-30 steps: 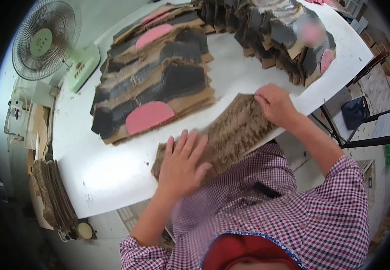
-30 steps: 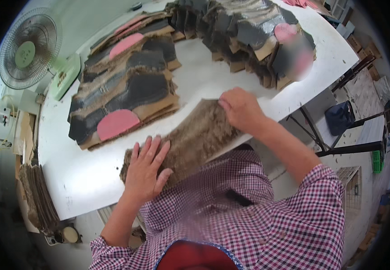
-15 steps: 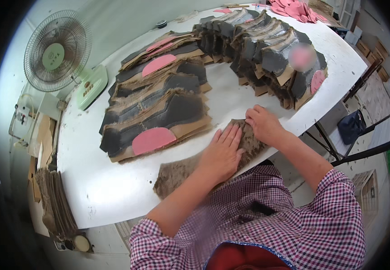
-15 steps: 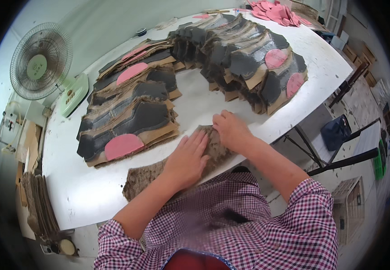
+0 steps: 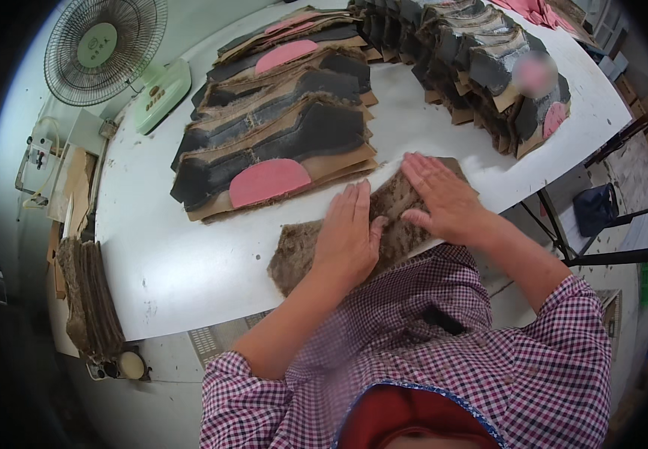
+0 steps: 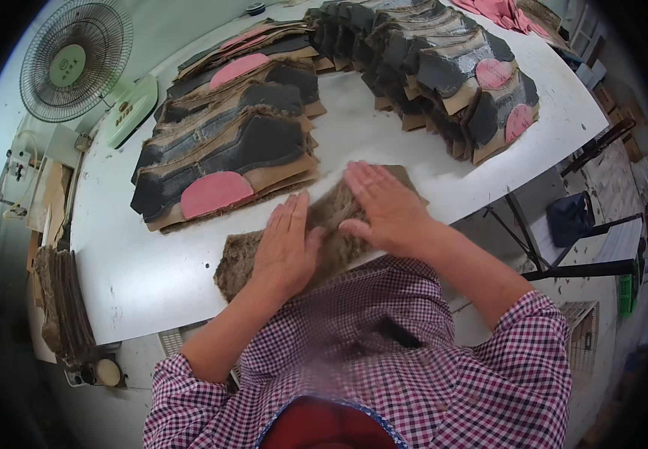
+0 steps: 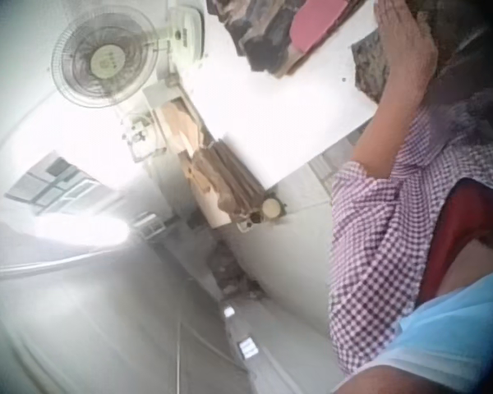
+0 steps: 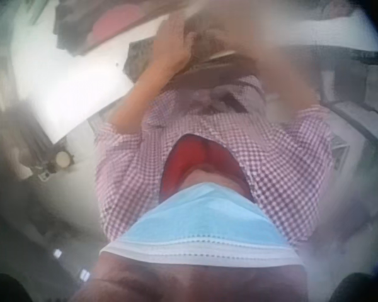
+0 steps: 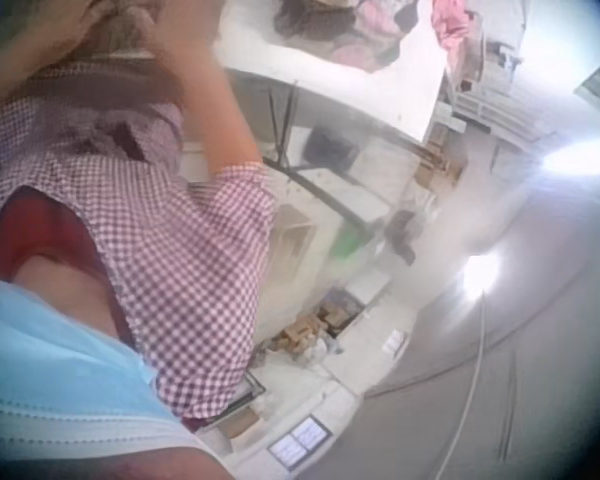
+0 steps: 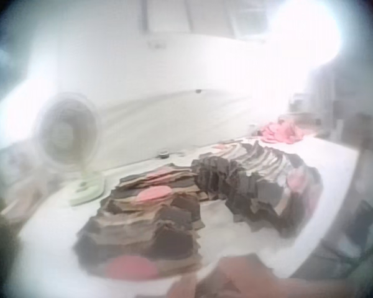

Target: The person repeatedly picks up individual shoe parts from a stack on a table, turns them over to inspect both sides, and places them back down. This cycle continues throughout the clip without any visible assembly or tool use.

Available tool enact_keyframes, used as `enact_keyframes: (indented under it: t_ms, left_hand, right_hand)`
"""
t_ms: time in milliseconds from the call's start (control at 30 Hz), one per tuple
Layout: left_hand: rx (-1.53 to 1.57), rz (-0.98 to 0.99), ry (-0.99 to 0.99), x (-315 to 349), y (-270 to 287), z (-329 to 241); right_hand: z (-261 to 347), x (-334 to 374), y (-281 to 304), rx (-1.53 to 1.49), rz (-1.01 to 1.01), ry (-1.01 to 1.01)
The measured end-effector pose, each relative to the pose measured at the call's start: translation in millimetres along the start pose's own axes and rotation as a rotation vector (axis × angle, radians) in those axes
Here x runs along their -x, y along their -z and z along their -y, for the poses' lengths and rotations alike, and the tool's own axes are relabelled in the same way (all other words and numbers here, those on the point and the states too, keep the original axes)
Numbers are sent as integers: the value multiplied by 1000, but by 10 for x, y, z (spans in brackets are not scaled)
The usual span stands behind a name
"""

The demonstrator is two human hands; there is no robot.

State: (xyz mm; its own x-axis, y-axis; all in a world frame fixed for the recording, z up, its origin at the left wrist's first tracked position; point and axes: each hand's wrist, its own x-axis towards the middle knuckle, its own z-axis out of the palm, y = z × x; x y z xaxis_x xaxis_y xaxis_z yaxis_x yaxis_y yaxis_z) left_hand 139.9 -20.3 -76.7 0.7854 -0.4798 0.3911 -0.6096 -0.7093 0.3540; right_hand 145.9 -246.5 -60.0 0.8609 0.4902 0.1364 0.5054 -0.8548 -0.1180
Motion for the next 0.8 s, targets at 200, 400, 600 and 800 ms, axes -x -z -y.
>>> enact_keyframes:
  t_ms: [200,400,600,800]
  left_hand:
    - [-54,-57,58,70,157,-10]
    - [89,-39,197,-15,187,150]
    - [-70,-416,622,822,1678,1316]
    - [-539,-302,1234,1904,2181,2585]
  right_hand:
    - [-239,-20,17,-24,-7,-169]
    - [-493,51,-206,-672,-305,-382]
    - [-569,158,-187,-745,-314,-396]
    - [-416,79,-36,-672,-255,-417]
